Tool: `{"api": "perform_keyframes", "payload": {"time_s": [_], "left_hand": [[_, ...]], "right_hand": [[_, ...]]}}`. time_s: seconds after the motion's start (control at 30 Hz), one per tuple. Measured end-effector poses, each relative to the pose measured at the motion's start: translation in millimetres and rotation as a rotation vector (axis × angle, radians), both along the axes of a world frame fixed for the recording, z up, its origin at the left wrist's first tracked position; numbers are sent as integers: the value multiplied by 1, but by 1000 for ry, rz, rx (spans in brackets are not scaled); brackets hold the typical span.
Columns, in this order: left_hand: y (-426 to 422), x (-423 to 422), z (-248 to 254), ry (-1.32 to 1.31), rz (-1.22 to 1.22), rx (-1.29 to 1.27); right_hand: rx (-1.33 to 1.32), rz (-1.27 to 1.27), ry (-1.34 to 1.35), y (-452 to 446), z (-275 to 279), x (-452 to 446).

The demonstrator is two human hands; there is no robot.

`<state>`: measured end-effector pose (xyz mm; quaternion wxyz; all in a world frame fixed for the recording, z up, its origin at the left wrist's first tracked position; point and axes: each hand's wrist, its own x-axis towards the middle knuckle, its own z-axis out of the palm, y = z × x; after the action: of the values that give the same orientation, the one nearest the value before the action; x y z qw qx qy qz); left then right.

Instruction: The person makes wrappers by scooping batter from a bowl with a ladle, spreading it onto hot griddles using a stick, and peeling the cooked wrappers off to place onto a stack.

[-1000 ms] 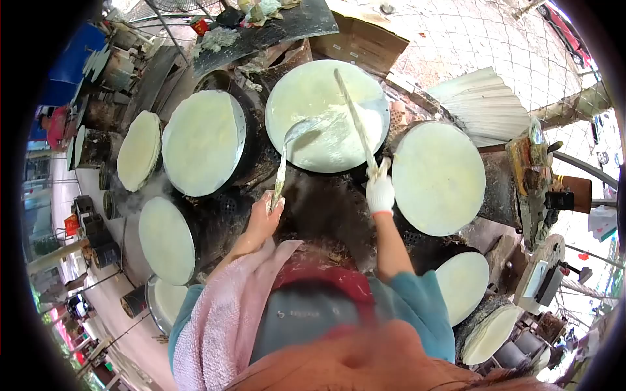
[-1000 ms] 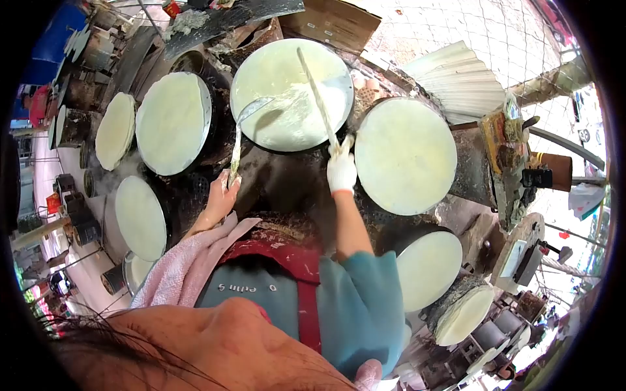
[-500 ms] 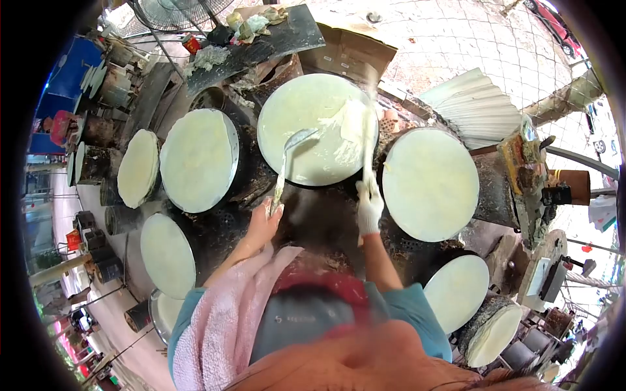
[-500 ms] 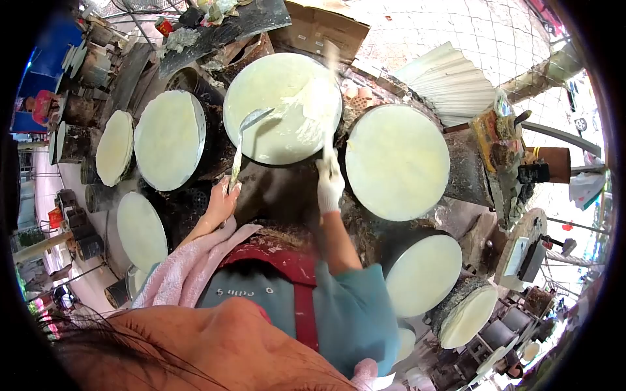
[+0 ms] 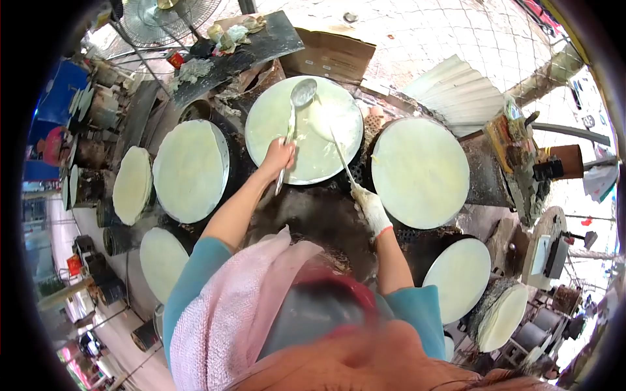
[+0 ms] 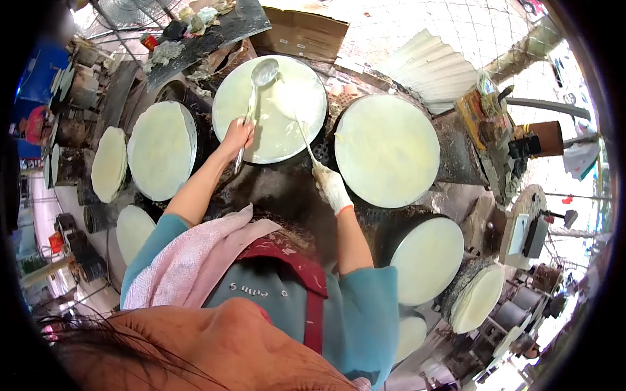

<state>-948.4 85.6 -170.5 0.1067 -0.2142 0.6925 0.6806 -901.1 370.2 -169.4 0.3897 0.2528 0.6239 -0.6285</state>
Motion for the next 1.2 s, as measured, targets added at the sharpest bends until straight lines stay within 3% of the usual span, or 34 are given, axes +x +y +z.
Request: {"api": "perform_keyframes", "payload": {"time_s": [0.1, 0.13, 0.2, 0.33, 0.43, 0.47, 0.5, 0.57, 0.6, 0.63, 0.7, 0.77, 0.83, 0.9, 0.93, 0.97, 1.0, 1.03, 1.07, 1.1, 1.13, 1.17, 1.2], "left_hand": [[-11, -46, -19, -11, -79, 97], [-15, -57, -29, -21, -118, 140], [-17, -64, -33, -63, -184, 177], [-33, -34, -29, -239, -194, 321], [-54, -8, -27, -312, -40, 489], [-63, -1, -26, -307, -34, 517], [-70, 5, -27, -314, -53, 554], [-76, 14, -43, -382, -69, 746], [-75, 14, -51, -432, -82, 812], [-72, 15, -56, -476, -74, 871], [-71, 21, -47, -407, -38, 959], [-108, 23, -29, -85, -323, 952], [-165, 26, -31, -508, 15, 2024], [-158, 54, 12, -169, -431, 1638], [-156, 56, 22, -83, -477, 1297], [-150, 59, 40, -87, -352, 1002], [-147, 52, 49, -63, -391, 942], [-145, 42, 57, -33, -429, 883], [-140, 35, 66, -58, -488, 905], [-134, 33, 75, -84, -542, 924], [-123, 38, 82, -86, -550, 874], [-110, 43, 84, -116, -596, 835], [-93, 51, 87, -153, -604, 820]], "right_hand": [[-6, -116, 405, 22, -68, 41], [-32, -303, 427, 15, -88, 56], [38, -290, 336, -19, -100, 79], [-205, -381, -52, -108, -57, 85], [-28, -447, 206, -111, -58, 86], [-64, -508, 385, -111, -96, 92], [-181, -570, 160, -117, -83, 96], [58, -339, 235, -151, -72, 105], [70, -424, 117, -177, -37, 98], [-94, -354, 134, -185, -46, 98], [-182, -255, 139, -189, -25, 96], [-356, -303, 89, -168, -19, 97], [-186, -443, 189, -151, 2, 90], [-132, -677, 374, -146, -27, 82], [50, -459, 371, -136, -29, 87], [248, -205, 644, -135, -52, 92], [490, -11, 921, -134, -76, 96], [383, 160, 599, -133, -35, 110], [342, 66, 535, -128, -15, 128], [414, -100, 729, -120, -39, 148], [463, -359, 738, -106, -52, 169], [507, -620, 742, -86, -55, 194], [526, -714, 636, -59, -36, 221]]}}
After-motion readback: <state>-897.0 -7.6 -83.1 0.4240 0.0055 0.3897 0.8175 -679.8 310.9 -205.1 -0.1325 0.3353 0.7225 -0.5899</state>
